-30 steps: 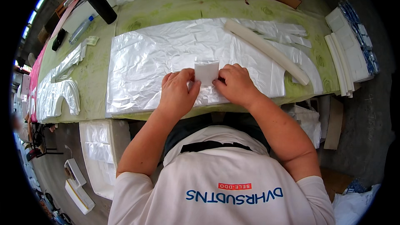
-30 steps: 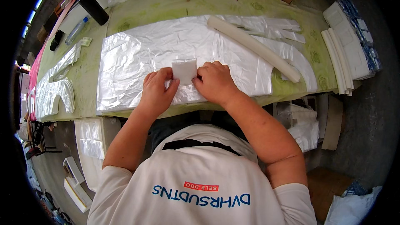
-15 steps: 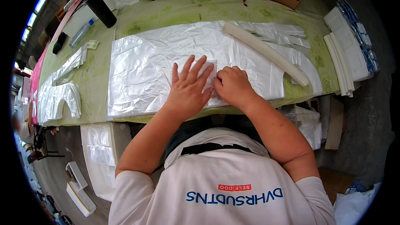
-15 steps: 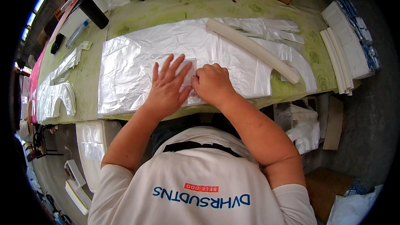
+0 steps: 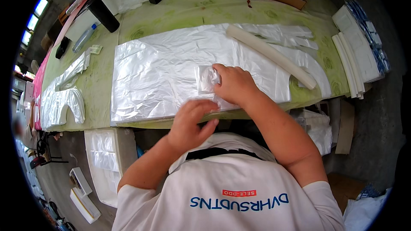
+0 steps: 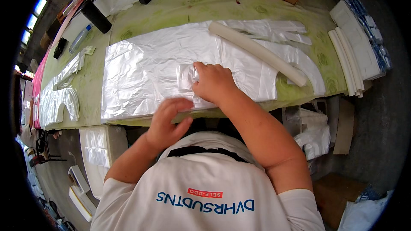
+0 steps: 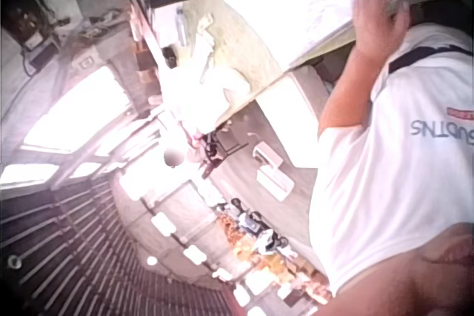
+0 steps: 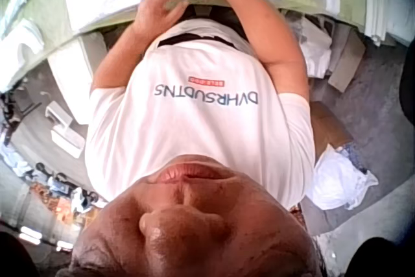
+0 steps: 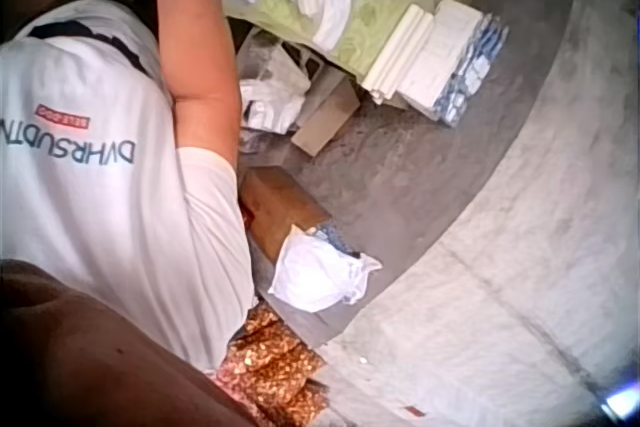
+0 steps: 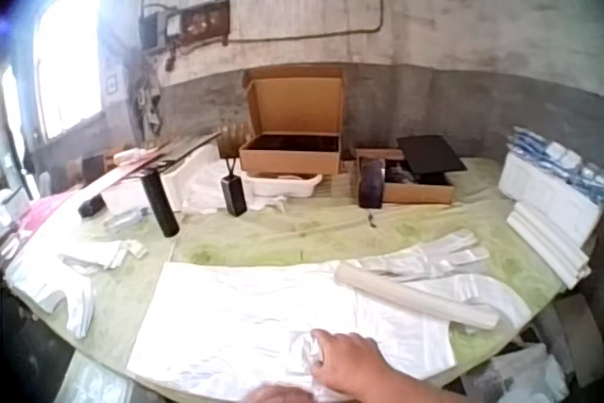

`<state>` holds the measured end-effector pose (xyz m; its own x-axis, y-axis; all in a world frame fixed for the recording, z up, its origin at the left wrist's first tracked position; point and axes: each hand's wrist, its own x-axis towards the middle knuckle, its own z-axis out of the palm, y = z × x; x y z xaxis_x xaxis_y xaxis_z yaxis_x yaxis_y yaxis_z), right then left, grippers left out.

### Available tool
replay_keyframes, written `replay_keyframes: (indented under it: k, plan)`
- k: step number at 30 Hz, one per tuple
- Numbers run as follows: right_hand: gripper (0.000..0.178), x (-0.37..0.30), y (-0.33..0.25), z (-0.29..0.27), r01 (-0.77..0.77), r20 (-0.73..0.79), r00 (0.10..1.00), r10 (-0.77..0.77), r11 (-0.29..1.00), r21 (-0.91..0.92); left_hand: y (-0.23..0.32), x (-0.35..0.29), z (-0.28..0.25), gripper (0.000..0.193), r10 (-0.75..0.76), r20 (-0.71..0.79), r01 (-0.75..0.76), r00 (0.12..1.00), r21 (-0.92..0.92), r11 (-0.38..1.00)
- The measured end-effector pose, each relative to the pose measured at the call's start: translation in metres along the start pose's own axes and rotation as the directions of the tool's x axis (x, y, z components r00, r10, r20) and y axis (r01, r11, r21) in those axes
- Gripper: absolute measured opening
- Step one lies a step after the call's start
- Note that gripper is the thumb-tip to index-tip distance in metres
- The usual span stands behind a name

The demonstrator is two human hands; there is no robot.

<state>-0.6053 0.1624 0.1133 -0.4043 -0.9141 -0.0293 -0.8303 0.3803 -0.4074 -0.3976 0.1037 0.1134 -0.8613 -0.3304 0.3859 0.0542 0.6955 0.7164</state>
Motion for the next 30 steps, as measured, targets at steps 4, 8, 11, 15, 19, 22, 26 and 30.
replay_keyframes:
  k: [4,8,11,15,19,22,26,30]
  plan:
    - [0.054,-0.004,-0.009,-0.006,0.019,0.073,0.997,-0.016,0.999,-0.036,0.004,-0.062,0.017,0.029,-0.590,0.316,0.619,0.743,-0.661,0.424]
    - [0.050,-0.044,-0.023,-0.001,0.185,0.100,0.979,-0.176,0.979,-0.088,0.007,-0.067,0.025,0.041,-0.787,0.403,0.559,0.466,-0.824,-0.092]
    - [0.049,-0.084,-0.037,0.001,0.235,0.080,0.967,-0.241,0.969,0.072,0.004,-0.056,0.031,0.035,-0.778,0.367,0.469,0.510,-0.877,-0.106]
    - [0.045,-0.117,-0.038,0.016,0.074,0.016,0.995,-0.097,0.849,0.523,0.002,-0.075,0.043,0.031,-0.780,0.311,0.411,0.543,-0.909,-0.076]
    - [0.035,-0.132,-0.026,0.051,-0.138,0.140,0.989,0.040,0.569,0.811,0.012,-0.089,0.050,0.030,-0.765,0.316,0.453,0.562,-0.891,-0.034]
    - [0.026,-0.136,-0.027,0.058,-0.206,0.203,0.977,0.058,0.468,0.859,0.014,-0.093,0.050,0.030,-0.758,0.355,0.496,0.548,-0.867,-0.047]
    - [0.024,-0.136,-0.028,0.065,-0.143,0.125,0.990,0.072,0.375,0.916,0.022,-0.093,0.048,0.028,-0.760,0.332,0.510,0.559,-0.860,-0.001]
    - [0.025,-0.136,-0.029,0.066,-0.124,0.117,0.992,0.043,0.337,0.933,0.024,-0.091,0.046,0.024,-0.782,0.222,0.502,0.583,-0.855,0.132]
